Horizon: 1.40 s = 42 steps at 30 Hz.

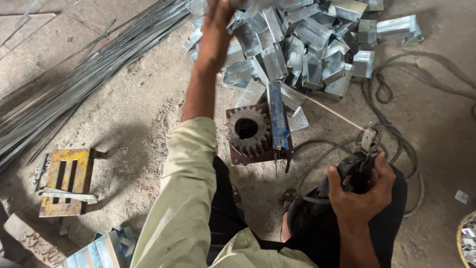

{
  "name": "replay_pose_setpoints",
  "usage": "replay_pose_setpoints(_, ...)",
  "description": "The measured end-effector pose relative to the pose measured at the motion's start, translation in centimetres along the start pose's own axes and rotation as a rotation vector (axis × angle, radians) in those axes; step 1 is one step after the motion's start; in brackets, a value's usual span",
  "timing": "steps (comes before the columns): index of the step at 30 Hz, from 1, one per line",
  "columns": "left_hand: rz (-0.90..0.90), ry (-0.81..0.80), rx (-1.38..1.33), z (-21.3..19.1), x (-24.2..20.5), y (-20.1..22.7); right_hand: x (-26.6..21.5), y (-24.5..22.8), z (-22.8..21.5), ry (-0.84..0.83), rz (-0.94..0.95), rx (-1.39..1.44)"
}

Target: The person sits on the floor and welds small square metal frames using a handheld welding tool. They repeatedly pick up frames, position them on a gear-like jig, and apply welds to the corners, creating bright sparks. The person handles the frames one at a time, placing finished pieces aside.

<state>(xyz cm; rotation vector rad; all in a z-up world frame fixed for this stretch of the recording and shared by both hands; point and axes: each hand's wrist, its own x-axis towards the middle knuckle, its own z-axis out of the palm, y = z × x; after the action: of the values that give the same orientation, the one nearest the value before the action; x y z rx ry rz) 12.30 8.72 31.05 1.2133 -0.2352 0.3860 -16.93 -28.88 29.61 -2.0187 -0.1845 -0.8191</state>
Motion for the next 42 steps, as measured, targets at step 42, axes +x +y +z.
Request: replay_pose_setpoints(42, -0.987, 0.396, 0.992, -19.5, -59.2, -22.1, -2.7, -0.7, 4.6, -0.353, -0.271, 0.026)
